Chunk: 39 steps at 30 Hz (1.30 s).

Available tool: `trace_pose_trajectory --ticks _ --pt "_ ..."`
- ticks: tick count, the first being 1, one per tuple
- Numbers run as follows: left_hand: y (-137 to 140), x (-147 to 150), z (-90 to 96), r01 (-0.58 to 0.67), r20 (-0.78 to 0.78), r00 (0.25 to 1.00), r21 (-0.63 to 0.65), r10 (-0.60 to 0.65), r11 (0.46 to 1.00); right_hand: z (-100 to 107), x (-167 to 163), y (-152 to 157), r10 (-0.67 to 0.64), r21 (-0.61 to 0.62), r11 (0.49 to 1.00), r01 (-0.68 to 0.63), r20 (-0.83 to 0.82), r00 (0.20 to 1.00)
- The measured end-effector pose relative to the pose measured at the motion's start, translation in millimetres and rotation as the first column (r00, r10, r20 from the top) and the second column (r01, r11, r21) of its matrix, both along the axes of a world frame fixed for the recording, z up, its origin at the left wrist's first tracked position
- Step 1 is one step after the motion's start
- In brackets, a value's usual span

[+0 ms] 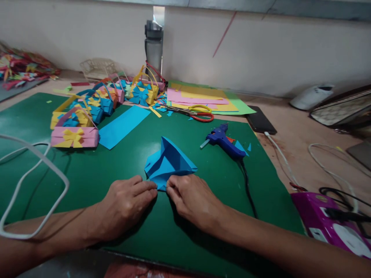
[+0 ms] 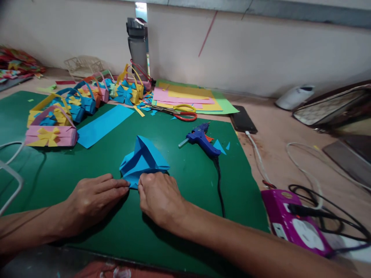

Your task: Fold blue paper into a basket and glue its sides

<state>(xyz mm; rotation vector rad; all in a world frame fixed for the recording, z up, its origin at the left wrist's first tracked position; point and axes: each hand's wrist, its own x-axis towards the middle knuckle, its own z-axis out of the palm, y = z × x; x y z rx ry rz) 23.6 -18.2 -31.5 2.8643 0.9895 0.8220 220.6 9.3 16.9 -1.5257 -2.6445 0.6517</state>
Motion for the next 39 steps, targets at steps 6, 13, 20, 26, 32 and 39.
trace_pose_trajectory --ticks 6,13,20,26,32,39 --pt "1 0 -1.4 0.011 0.011 1.0 0.03 -0.012 0.999 0 -4 0 -0.039 0.008 0.999 0.039 0.037 0.999" --pt "-1 0 -2.8 0.027 0.01 1.0 0.01 -0.027 1.0 1 -8 -3 -0.037 0.043 0.999 0.031 0.156 0.987" --pt "-2 5 1.1 0.027 0.034 0.999 0.01 -0.027 1.0 5 -11 -4 -0.024 0.049 0.999 0.012 0.234 0.972" --pt "-2 7 6.4 0.055 0.021 0.998 0.046 -0.056 0.997 7 -11 -1 -0.01 0.028 1.0 0.003 0.242 0.97" --pt "-2 8 7.2 0.059 -0.002 0.998 0.065 -0.059 0.996 7 -12 0 -0.013 0.025 1.0 0.007 0.241 0.97" --pt "-4 10 8.3 0.023 -0.134 0.991 0.085 -0.011 0.996 6 -11 1 0.01 -0.003 1.0 -0.01 0.239 0.971"
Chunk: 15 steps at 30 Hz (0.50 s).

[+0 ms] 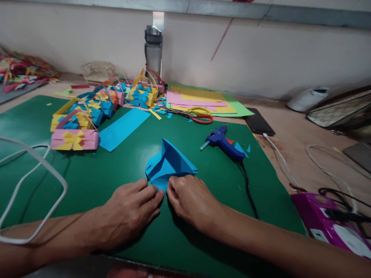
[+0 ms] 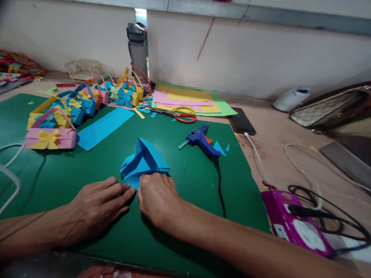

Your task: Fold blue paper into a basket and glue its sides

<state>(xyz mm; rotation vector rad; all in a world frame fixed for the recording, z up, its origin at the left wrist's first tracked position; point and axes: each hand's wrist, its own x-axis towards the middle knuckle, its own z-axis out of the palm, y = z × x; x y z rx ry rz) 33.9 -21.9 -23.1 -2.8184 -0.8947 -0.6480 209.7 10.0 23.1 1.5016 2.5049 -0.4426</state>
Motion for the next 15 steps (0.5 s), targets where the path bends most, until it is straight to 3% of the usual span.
trace_pose_trajectory --ticks 15 --pt "-1.0 0.5 1.5 -0.039 -0.158 0.987 -0.101 0.023 0.994 -2.0 2.3 1.8 -0.025 0.024 0.999 0.026 -0.037 0.999"
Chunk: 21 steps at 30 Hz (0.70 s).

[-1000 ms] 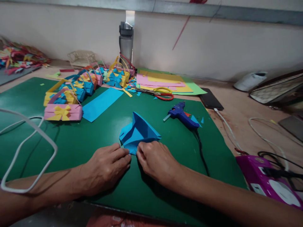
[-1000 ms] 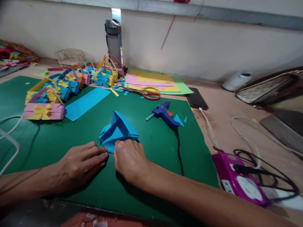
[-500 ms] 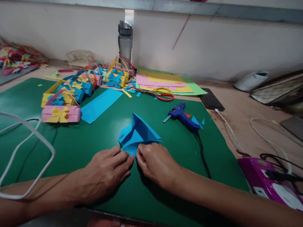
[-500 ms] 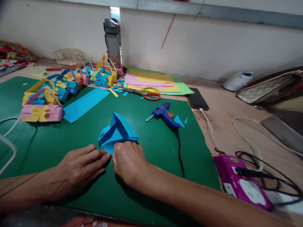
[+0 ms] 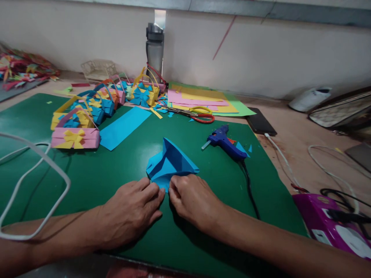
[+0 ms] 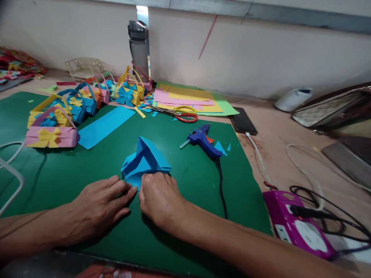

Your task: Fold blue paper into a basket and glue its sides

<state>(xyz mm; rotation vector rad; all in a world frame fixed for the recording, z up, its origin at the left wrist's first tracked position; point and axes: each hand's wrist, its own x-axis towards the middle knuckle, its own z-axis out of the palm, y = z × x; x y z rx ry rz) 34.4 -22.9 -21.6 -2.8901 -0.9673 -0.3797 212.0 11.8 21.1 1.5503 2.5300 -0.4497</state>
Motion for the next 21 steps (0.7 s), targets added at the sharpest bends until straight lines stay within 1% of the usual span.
trace_pose_trajectory --ticks 4,6,8,10,12,14,16,21 --pt "0 0 1.6 0.0 -0.019 1.0 -0.012 0.0 1.0 -2 14 -7 -0.019 0.042 0.999 0.018 0.023 1.0" --pt "0 0 1.1 -0.007 -0.021 1.0 -0.013 0.007 1.0 -3 22 -14 0.007 0.074 0.997 -0.011 0.047 0.999" --pt "0 0 0.3 -0.011 -0.022 1.0 -0.02 0.01 1.0 -5 27 -23 0.108 0.133 0.984 -0.116 0.064 0.992" --pt "0 0 -0.7 -0.009 -0.015 1.0 -0.017 0.008 1.0 -6 27 -30 0.23 0.198 0.948 -0.247 0.107 0.967" --pt "0 0 -1.7 -0.009 -0.012 1.0 -0.014 0.009 1.0 -6 23 -32 0.299 0.224 0.915 -0.337 0.188 0.936" --pt "0 -1 -3.0 -0.01 -0.014 1.0 -0.012 0.01 1.0 -7 18 -31 0.328 0.21 0.898 -0.386 0.264 0.907" --pt "0 -1 -4.2 -0.009 -0.021 1.0 -0.013 0.008 1.0 -8 15 -29 0.351 0.206 0.884 -0.42 0.303 0.886" --pt "0 1 -5.4 -0.007 0.002 1.0 0.018 0.007 1.0 -12 18 -27 0.401 0.25 0.841 -0.48 0.306 0.863"
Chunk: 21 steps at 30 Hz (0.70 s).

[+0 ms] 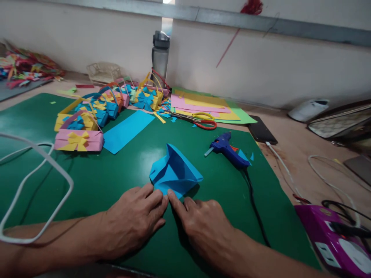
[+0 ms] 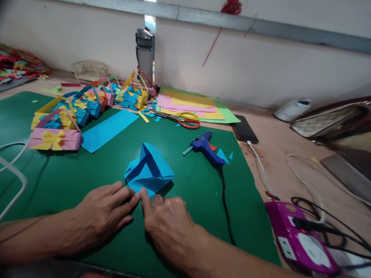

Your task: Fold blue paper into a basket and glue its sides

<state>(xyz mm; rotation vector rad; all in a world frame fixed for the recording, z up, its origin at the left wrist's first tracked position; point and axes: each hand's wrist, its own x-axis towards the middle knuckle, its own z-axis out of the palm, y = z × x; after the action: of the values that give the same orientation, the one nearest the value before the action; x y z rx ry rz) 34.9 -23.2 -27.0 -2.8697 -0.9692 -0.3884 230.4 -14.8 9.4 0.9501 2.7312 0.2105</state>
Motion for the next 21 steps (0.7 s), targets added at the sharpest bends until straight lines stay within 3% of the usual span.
trace_pose_trajectory --ticks 11,16,21 --pt "0 0 4.1 -0.006 0.043 0.999 -0.067 0.009 0.998 -4 20 -14 0.042 0.04 0.999 -0.037 -0.114 0.993" --pt "2 0 7.3 0.025 0.148 0.989 -0.043 -0.018 0.999 -7 26 -19 0.026 0.071 0.997 -0.014 -0.173 0.985" --pt "1 0 8.8 0.022 0.206 0.978 0.0 -0.022 1.0 -4 28 -16 -0.003 -0.019 1.0 -0.001 -0.217 0.976"
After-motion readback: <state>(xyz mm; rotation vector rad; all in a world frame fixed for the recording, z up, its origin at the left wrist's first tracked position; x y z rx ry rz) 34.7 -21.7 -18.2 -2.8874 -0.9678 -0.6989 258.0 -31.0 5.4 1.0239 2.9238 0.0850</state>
